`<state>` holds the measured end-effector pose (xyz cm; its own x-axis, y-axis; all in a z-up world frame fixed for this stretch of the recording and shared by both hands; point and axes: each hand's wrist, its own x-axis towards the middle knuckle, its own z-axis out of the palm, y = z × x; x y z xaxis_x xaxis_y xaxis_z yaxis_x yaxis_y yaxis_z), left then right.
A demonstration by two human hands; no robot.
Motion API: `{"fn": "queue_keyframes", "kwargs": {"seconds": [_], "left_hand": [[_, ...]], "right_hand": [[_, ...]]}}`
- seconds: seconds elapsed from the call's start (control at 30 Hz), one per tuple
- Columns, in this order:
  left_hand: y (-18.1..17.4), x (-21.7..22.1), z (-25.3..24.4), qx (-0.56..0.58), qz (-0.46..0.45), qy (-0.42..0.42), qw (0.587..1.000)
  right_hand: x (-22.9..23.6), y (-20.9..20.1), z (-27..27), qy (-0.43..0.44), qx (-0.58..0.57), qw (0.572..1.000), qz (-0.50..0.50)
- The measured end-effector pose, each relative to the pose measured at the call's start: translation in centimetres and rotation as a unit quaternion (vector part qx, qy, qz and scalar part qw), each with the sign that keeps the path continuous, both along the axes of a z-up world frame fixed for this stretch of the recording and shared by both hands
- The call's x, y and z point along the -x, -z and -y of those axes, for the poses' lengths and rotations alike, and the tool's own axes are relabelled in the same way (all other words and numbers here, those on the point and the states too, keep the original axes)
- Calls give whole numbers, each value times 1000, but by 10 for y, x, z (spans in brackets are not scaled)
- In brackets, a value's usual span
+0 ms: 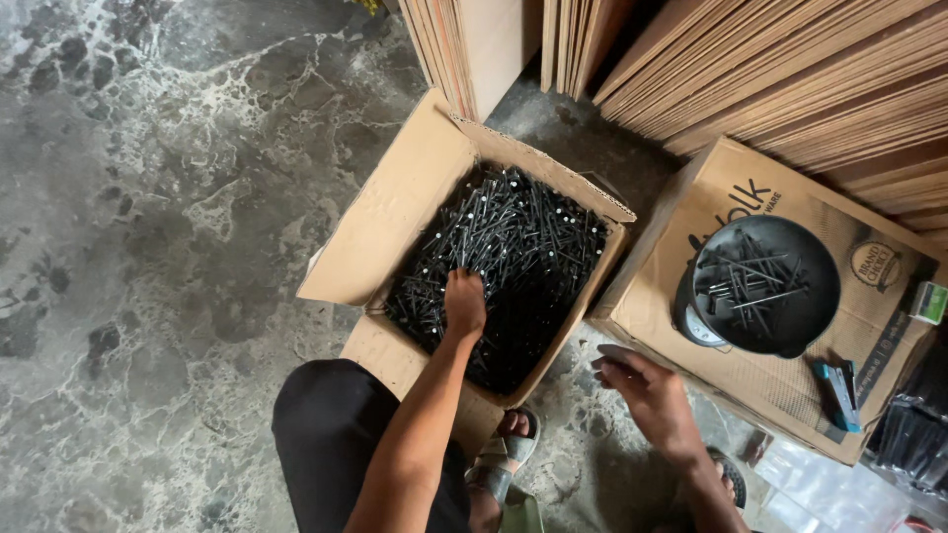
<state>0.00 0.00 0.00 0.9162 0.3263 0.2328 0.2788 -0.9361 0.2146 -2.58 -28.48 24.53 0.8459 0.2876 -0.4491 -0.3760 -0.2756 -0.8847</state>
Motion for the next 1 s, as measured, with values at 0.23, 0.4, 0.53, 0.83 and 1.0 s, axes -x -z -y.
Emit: {"fn": "queue_keyframes", "kwargs": {"seconds": [0.23,0.4,0.53,0.83,1.0], "left_hand": [[36,-7,-9,54,-64,5,996],[17,-6,5,-122,-109,60,985],[50,-5,5,29,-98,-12,995],[8,8,0,14,-169,-20,985],[0,11,0,73,-206,-58,974]], "right_hand": [[0,-10,-8,-19,79,996,-41],[5,9,-7,0,13,998,-61],[8,2,-11,-73,89,993,-15],[10,-13,-16,-111,148,982,-31],[11,5,-9,-90,148,985,-14]]}}
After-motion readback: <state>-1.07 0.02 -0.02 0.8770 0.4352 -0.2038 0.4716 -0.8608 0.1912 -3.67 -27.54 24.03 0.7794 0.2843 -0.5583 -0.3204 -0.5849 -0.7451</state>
